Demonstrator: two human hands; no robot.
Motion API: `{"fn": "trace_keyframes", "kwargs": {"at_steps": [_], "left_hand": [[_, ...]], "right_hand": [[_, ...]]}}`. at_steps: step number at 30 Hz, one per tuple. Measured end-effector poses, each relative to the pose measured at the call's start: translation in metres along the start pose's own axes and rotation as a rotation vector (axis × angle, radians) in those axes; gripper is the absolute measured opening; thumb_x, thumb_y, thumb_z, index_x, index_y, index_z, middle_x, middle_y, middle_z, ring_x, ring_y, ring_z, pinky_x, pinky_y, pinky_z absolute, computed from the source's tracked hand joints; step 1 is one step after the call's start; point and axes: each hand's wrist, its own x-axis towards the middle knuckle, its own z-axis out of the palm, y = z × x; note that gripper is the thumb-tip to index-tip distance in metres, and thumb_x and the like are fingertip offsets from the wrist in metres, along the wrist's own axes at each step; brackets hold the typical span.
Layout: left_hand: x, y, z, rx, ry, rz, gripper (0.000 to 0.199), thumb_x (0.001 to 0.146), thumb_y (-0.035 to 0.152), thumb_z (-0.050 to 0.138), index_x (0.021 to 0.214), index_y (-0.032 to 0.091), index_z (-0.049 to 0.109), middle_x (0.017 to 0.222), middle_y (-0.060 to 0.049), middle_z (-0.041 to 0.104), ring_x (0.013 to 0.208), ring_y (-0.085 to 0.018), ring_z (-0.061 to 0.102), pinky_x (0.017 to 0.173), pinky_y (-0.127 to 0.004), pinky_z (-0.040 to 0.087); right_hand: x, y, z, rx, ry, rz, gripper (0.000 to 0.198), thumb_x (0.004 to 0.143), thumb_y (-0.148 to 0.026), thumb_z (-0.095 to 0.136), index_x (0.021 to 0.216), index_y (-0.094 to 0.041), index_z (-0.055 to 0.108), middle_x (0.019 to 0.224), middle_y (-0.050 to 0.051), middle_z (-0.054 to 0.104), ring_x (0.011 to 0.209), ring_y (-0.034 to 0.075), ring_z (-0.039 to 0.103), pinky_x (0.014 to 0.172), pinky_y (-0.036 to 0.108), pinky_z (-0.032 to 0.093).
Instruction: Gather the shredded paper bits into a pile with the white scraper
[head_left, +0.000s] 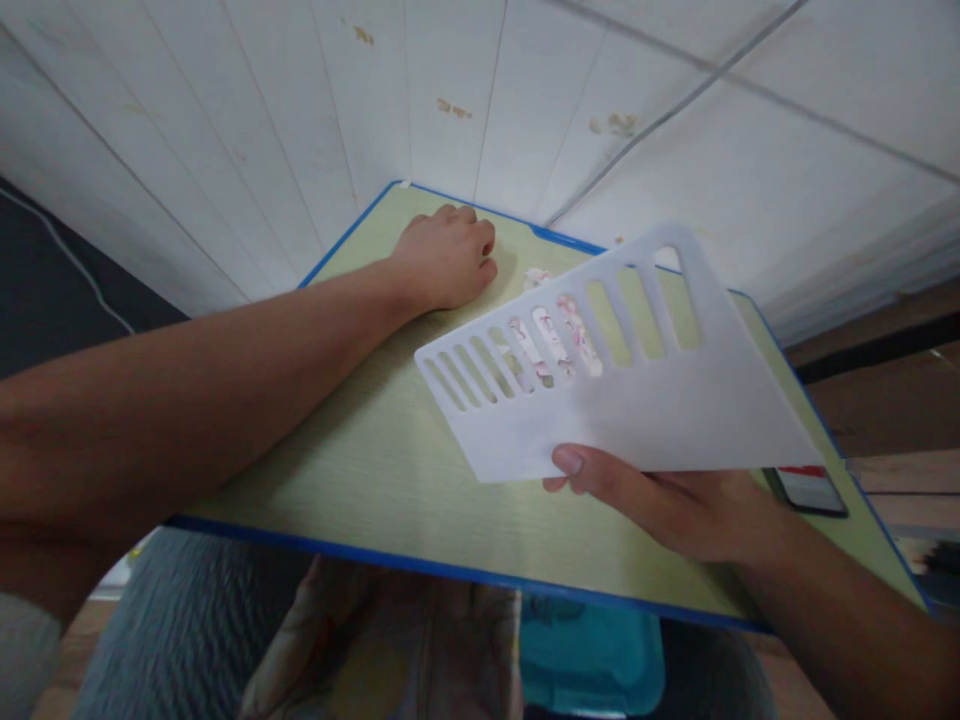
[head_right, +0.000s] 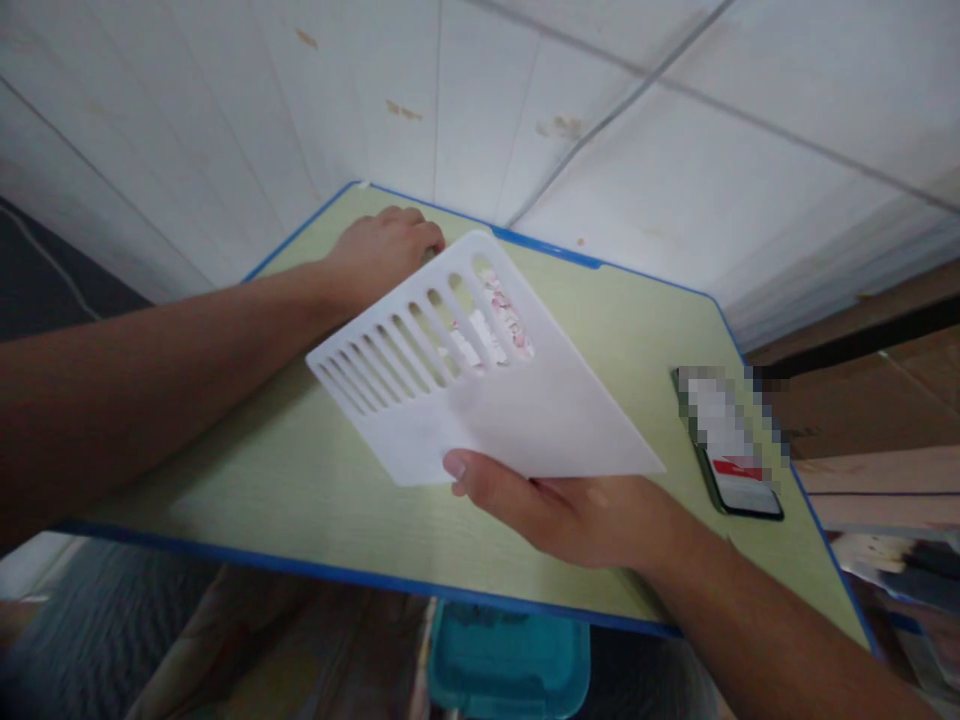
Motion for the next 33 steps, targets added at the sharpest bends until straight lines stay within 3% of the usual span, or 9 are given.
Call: {"fn": "trace_keyframes", "kwargs": {"at_steps": [3,8,11,20,24,27,30,33], "left_hand": [[0.001,0.000,0.001,-0.005,-0.011,-0.015,0.044,0.120,0.030,0.050,0.153,0.020,0.078,0.167,-0.019,0.070,0.152,-0.037,0.058,0.122,-0.057,0.051],[0.004,-0.003,0.005,-0.028,0.007,0.004,0.045,0.121,0.029,0.050,0.154,0.022,0.079,0.168,-0.017,0.070,0.149,-0.038,0.058,0.121,-0.059,0.050],[0.003,-0.004,0.007,-0.037,0.019,-0.004,0.046,0.121,0.031,0.048,0.155,0.020,0.078,0.169,-0.017,0.069,0.150,-0.037,0.056,0.122,-0.059,0.049],[0.004,-0.004,0.007,-0.140,0.008,-0.052,0.057,0.113,0.057,0.059,0.157,0.025,0.075,0.153,-0.011,0.077,0.155,-0.037,0.045,0.130,-0.055,0.038],[0.002,-0.005,0.008,-0.090,0.012,-0.028,0.051,0.118,0.044,0.047,0.156,0.023,0.075,0.164,-0.011,0.072,0.153,-0.033,0.049,0.128,-0.055,0.043],[0.002,-0.005,0.008,-0.030,0.034,0.013,0.052,0.120,0.032,0.042,0.156,0.016,0.076,0.169,-0.018,0.069,0.152,-0.035,0.057,0.125,-0.057,0.048],[0.005,-0.006,0.011,0.000,0.051,0.026,0.050,0.119,0.032,0.049,0.154,0.015,0.079,0.162,-0.023,0.074,0.151,-0.041,0.063,0.120,-0.060,0.053],[0.009,-0.008,0.013,-0.006,0.080,0.028,0.045,0.116,0.033,0.056,0.150,0.022,0.084,0.154,-0.021,0.078,0.146,-0.042,0.067,0.118,-0.063,0.056]], "right_hand": [[-0.001,-0.005,0.000,-0.010,0.012,0.002,0.031,0.109,-0.050,0.084,0.081,-0.039,0.089,0.083,-0.003,0.089,0.080,0.030,0.087,0.088,0.044,0.077],[0.006,0.002,0.003,-0.006,0.178,0.107,0.052,0.114,-0.056,0.079,0.066,-0.036,0.078,0.073,0.000,0.083,0.078,0.030,0.086,0.084,0.043,0.077],[0.007,0.007,0.007,-0.002,0.227,0.128,0.054,0.114,-0.057,0.079,0.065,-0.035,0.075,0.070,0.001,0.081,0.075,0.030,0.085,0.080,0.043,0.076],[0.006,0.008,0.006,0.043,0.132,0.106,0.049,0.114,-0.055,0.080,0.069,-0.035,0.080,0.073,0.001,0.083,0.078,0.031,0.085,0.086,0.046,0.075],[0.007,0.007,0.006,0.028,0.167,0.111,0.054,0.116,-0.058,0.077,0.068,-0.034,0.077,0.071,0.000,0.081,0.073,0.028,0.084,0.087,0.043,0.075],[0.004,0.005,0.007,0.050,0.096,0.055,0.047,0.116,-0.052,0.078,0.073,-0.035,0.082,0.074,-0.001,0.084,0.071,0.027,0.085,0.085,0.040,0.075],[0.002,0.003,0.004,0.082,0.072,0.051,0.040,0.114,-0.045,0.081,0.076,-0.034,0.086,0.075,-0.001,0.086,0.069,0.026,0.085,0.076,0.038,0.074],[0.003,0.001,0.002,0.066,0.070,0.044,0.039,0.114,-0.038,0.082,0.075,-0.033,0.085,0.074,-0.001,0.085,0.072,0.027,0.087,0.081,0.038,0.075]]}}
